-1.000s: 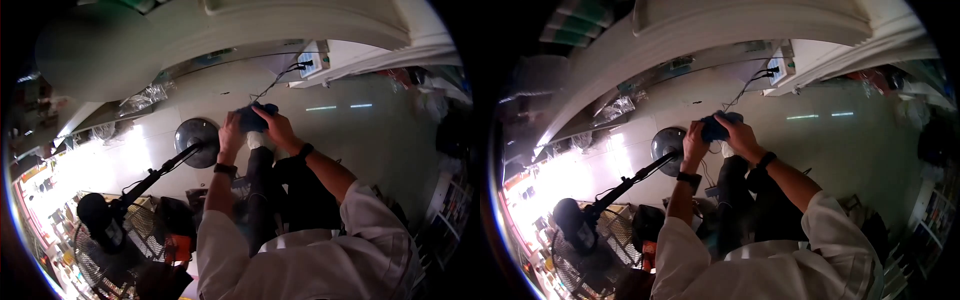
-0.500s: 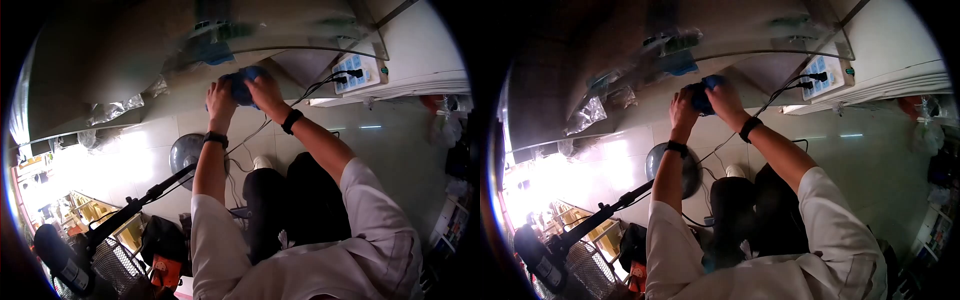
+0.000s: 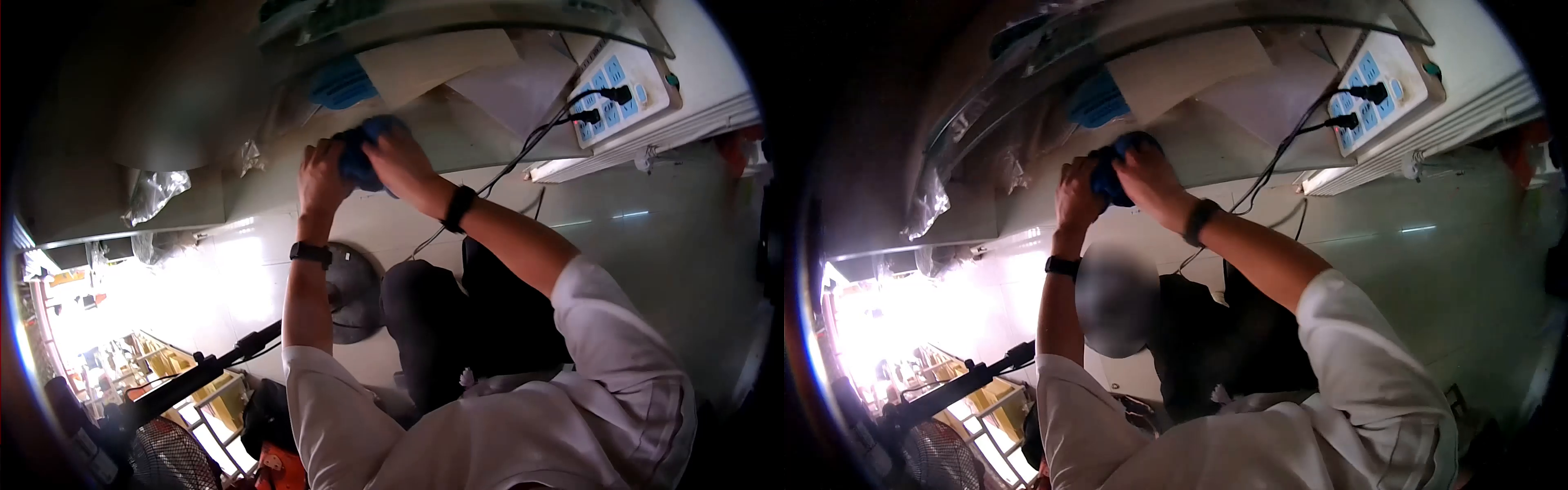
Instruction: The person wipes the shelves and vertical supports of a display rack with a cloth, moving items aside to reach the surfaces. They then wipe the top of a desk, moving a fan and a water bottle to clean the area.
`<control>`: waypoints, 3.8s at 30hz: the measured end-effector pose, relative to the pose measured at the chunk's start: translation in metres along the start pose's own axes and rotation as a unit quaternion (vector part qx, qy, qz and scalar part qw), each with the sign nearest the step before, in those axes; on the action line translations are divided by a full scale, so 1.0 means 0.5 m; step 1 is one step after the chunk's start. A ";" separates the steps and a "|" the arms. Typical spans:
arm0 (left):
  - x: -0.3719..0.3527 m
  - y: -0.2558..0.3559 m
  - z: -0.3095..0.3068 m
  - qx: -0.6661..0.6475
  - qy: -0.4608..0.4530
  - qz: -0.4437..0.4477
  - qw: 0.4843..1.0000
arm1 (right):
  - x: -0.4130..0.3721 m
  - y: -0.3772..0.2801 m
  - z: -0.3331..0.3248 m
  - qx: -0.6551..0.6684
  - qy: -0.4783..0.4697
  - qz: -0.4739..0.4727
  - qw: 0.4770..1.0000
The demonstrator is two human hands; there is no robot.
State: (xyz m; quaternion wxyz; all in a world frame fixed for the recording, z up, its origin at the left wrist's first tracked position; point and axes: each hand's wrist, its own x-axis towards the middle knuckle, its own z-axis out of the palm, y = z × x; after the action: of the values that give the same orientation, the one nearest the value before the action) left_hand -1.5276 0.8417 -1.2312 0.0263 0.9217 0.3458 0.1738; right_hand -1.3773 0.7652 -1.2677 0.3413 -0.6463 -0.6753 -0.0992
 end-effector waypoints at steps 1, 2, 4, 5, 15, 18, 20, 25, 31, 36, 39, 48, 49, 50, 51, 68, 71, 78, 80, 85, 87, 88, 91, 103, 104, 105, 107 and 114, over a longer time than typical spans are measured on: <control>0.011 -0.008 0.013 0.016 0.027 0.001 1.000 | 0.012 0.009 0.020 0.009 0.044 0.000 0.999; 0.026 -0.006 0.025 0.028 0.039 -0.001 0.999 | 0.019 0.019 0.024 0.014 0.033 0.008 0.999; 0.052 0.000 0.048 0.051 0.061 -0.009 0.997 | 0.026 0.032 0.007 0.028 0.004 0.024 0.999; 0.067 0.004 0.053 0.038 0.063 0.021 0.997 | 0.019 0.034 -0.001 0.002 0.020 0.033 0.999; -0.022 0.087 -0.009 -0.103 -0.021 0.108 0.989 | -0.096 0.018 -0.123 -0.018 -0.092 0.025 0.995; -0.042 0.003 -0.019 -0.089 -0.028 0.070 0.993 | -0.048 0.003 -0.042 0.057 -0.098 -0.019 0.993; -0.033 -0.022 -0.021 -0.033 -0.017 -0.014 0.999 | -0.007 -0.010 0.017 0.058 -0.003 -0.020 0.998; 0.023 0.014 0.021 0.018 0.037 -0.012 0.999 | 0.017 0.016 -0.002 0.015 -0.039 0.034 0.999; -0.034 0.083 -0.014 -0.097 0.004 0.057 0.994 | -0.057 0.035 -0.132 0.015 -0.146 -0.016 0.989; -0.023 -0.017 -0.007 -0.043 0.005 0.022 0.999 | 0.006 0.028 -0.011 0.091 -0.069 -0.040 0.993; 0.023 -0.053 0.006 0.026 0.017 -0.011 0.999 | 0.063 0.027 0.045 0.088 -0.012 -0.035 0.995; -0.091 -0.038 -0.056 -0.072 -0.026 0.057 0.995 | -0.004 -0.032 -0.055 0.055 -0.190 -0.077 0.977; -0.090 -0.044 -0.057 -0.082 -0.018 0.071 0.994 | 0.002 -0.029 -0.046 0.068 -0.189 -0.066 0.978; -0.080 -0.057 -0.054 -0.079 -0.023 0.071 0.994 | 0.012 -0.026 -0.033 0.081 -0.187 -0.054 0.977; -0.064 -0.076 -0.049 -0.077 -0.029 0.070 0.994 | 0.023 -0.021 -0.019 0.094 -0.187 -0.043 0.977; -0.143 -0.165 -0.056 0.013 0.025 -0.060 0.998 | 0.081 -0.122 0.077 0.128 -0.150 -0.116 0.974; -0.153 -0.231 -0.074 0.054 0.010 -0.111 0.992 | 0.111 -0.167 0.124 0.179 -0.117 -0.125 0.969; -0.120 -0.339 -0.107 0.088 -0.044 -0.268 0.958 | 0.177 -0.275 0.272 0.157 -0.183 -0.062 0.968; -0.153 -0.466 -0.056 0.157 -0.008 -0.226 0.961 | 0.182 -0.291 0.325 0.184 -0.121 -0.006 0.975; -0.114 -0.345 -0.121 0.054 -0.105 -0.302 0.946 | 0.145 -0.254 0.299 0.163 -0.092 -0.090 0.978; -0.130 -0.340 -0.123 -0.013 -0.103 -0.284 0.953 | 0.134 -0.211 0.243 0.070 -0.152 -0.229 0.959; -0.140 -0.348 -0.117 -0.037 -0.079 -0.259 0.962 | 0.132 -0.211 0.254 0.066 -0.142 -0.242 0.957; -0.134 -0.357 -0.119 -0.026 -0.080 -0.284 0.955 | 0.131 -0.225 0.293 0.100 -0.131 -0.227 0.960; -0.131 -0.569 -0.070 0.159 -0.104 -0.232 0.954 | 0.239 -0.333 0.357 0.246 -0.255 -0.010 0.935; -0.124 -0.562 -0.073 0.185 -0.118 -0.223 0.950 | 0.251 -0.330 0.352 0.263 -0.303 -0.005 0.916; -0.119 -0.552 -0.076 0.184 -0.127 -0.255 0.941 | 0.260 -0.330 0.344 0.265 -0.323 -0.003 0.909; -0.110 -0.534 -0.084 0.182 -0.141 -0.317 0.920 | 0.273 -0.331 0.325 0.266 -0.360 -0.002 0.894; -0.109 -0.368 -0.126 0.145 -0.186 -0.303 0.923 | 0.123 -0.252 0.334 0.160 -0.058 -0.180 0.969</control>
State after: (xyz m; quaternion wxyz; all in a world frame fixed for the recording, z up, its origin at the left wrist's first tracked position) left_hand -1.7025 0.9418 -1.2197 0.0074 0.7826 0.6187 -0.0687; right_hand -1.5473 0.8926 -1.3175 0.3773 -0.4558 -0.8061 -0.0124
